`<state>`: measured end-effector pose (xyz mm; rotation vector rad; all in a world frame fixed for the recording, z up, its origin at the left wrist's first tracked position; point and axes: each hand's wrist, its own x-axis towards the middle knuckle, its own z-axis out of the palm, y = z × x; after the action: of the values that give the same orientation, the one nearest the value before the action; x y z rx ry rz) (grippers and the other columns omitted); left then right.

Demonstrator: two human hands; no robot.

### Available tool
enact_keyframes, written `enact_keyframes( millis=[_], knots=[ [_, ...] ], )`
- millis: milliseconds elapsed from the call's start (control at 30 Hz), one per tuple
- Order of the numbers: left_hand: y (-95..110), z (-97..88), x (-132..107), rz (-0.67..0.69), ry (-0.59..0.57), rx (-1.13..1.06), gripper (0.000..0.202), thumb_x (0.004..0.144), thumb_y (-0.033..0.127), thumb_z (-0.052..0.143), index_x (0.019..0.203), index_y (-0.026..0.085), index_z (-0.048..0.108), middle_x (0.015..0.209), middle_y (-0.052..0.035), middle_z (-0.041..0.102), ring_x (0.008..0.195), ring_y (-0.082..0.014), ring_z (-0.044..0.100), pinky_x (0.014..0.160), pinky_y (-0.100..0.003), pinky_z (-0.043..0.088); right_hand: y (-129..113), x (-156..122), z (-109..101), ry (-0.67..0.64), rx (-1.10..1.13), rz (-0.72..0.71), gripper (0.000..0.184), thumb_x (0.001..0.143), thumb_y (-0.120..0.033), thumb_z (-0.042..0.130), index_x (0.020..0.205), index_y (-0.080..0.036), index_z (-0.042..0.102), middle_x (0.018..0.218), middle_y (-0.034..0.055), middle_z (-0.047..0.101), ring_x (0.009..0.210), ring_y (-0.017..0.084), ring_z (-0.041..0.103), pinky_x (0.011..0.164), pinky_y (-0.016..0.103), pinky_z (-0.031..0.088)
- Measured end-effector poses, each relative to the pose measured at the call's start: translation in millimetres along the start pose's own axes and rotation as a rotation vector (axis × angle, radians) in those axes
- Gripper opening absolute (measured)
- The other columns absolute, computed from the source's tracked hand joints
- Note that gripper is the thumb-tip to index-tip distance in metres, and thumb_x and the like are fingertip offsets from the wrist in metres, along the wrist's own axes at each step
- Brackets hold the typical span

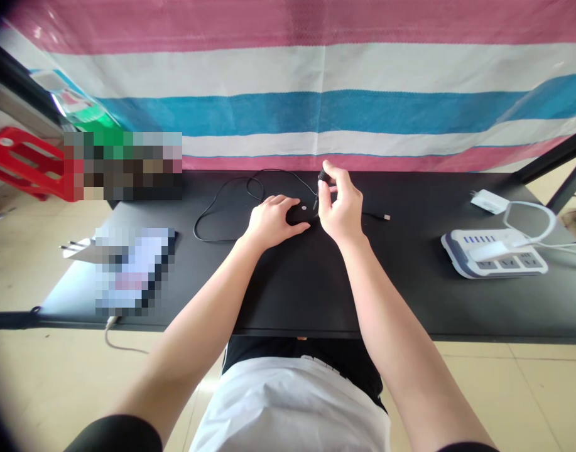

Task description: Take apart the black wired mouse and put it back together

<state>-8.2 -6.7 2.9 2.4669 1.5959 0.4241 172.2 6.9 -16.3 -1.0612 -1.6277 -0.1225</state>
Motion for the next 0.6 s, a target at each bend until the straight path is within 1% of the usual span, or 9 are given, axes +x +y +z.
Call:
enact_keyframes(
  millis=[167, 433, 500, 600],
  knots=[
    [0.1, -0.5, 0.4, 0.002, -0.003, 0.000, 0.060, 0.082, 0.052, 0.068, 0.132, 0.019, 0.062, 0.125, -0.0081, 0.069, 0.117, -0.0286, 0.061, 0.092, -0.039, 0.054, 1.2, -0.5, -0.2, 0.022, -0.043, 0.021, 0.034, 0.098, -0.044, 0.048, 0.122, -0.023, 0.056, 0.103, 0.0101, 0.073, 0.082, 0.021, 0.071, 0.071, 0.037, 0.061],
    [-0.3, 0.6, 0.5, -0.002, -0.004, 0.005, 0.060, 0.082, 0.054, 0.067, 0.132, 0.021, 0.062, 0.124, -0.0076, 0.069, 0.117, -0.0280, 0.061, 0.093, -0.038, 0.053, 0.8, 0.5, -0.4, 0.059, -0.071, 0.022, 0.032, 0.094, -0.047, 0.054, 0.115, -0.023, 0.056, 0.087, 0.0065, 0.069, 0.068, 0.020, 0.067, 0.067, 0.039, 0.060],
    [-0.3, 0.4, 0.3, -0.004, -0.005, 0.004, 0.060, 0.083, 0.054, 0.067, 0.132, 0.021, 0.062, 0.124, -0.0076, 0.069, 0.117, -0.0279, 0.061, 0.093, -0.038, 0.053, 1.8, 0.2, 0.1, 0.059, -0.060, 0.028, 0.032, 0.094, -0.048, 0.055, 0.114, -0.023, 0.055, 0.086, 0.0060, 0.069, 0.068, 0.019, 0.067, 0.067, 0.039, 0.060],
    [-0.1, -0.4, 0.1, -0.006, -0.005, 0.002, 0.059, 0.083, 0.054, 0.067, 0.132, 0.020, 0.062, 0.125, -0.0076, 0.069, 0.117, -0.0278, 0.061, 0.093, -0.037, 0.053, 2.4, -0.9, 1.4, 0.052, -0.036, 0.041, 0.035, 0.093, -0.049, 0.055, 0.116, -0.023, 0.054, 0.094, 0.0080, 0.070, 0.074, 0.020, 0.068, 0.068, 0.038, 0.060]
  ],
)
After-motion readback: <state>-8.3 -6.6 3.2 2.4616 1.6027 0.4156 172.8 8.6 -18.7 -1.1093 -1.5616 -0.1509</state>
